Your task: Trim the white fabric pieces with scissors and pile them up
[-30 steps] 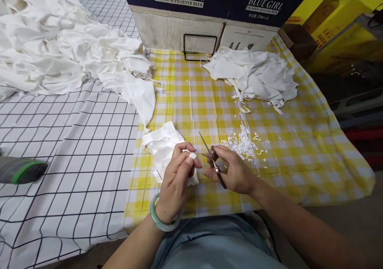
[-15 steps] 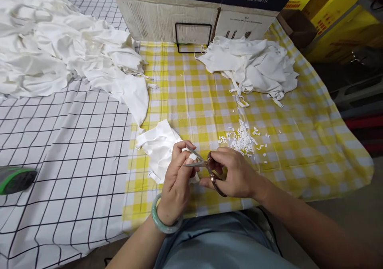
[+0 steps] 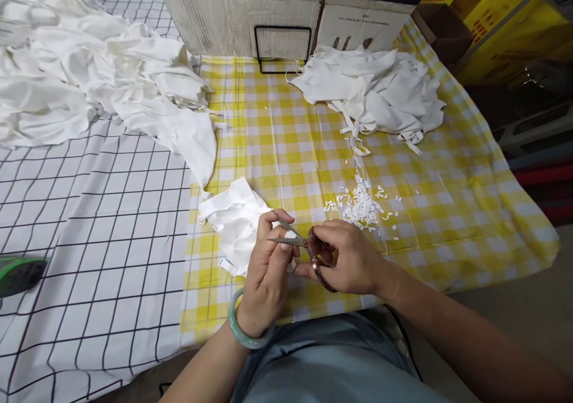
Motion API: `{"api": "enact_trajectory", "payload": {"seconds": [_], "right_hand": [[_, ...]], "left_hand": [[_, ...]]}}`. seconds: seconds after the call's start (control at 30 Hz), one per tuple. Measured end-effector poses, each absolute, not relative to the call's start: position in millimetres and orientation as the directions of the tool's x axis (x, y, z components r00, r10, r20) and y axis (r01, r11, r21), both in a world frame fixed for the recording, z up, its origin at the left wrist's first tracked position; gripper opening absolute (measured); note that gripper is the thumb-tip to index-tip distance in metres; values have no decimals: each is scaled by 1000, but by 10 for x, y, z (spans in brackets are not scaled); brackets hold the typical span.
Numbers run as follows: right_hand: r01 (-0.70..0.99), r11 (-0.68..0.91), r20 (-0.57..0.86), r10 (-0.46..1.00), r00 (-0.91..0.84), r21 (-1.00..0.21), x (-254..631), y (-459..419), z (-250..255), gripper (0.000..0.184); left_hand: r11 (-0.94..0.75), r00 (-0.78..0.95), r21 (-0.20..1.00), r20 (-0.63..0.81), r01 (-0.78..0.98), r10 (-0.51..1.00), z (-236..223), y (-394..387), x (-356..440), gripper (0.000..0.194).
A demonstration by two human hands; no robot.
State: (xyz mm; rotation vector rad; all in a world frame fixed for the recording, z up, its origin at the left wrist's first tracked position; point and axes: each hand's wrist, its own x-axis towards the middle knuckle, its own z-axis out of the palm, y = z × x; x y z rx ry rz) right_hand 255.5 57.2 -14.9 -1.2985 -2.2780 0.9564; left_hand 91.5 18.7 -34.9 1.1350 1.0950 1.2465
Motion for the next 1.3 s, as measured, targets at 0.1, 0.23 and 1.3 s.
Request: {"api": "enact_trajectory", "payload": {"seconds": [0.1,0.23,1.3], "right_hand": [[609,341,-33,855,-518,-716,2560,571,-144,35],[617,305,-56,868,-494,-725,2580,565,-146,38],[517,64,-131,934,-332,-853,2261,958,-459,33]], "left_hand": [[11,21,996,-10,-86,1000,-354,184,917,32],[5,30,998,-3,-60,1000,-368,188,932,31],[-112,-47,533,276,839,960,-373,427,-112,20]]}}
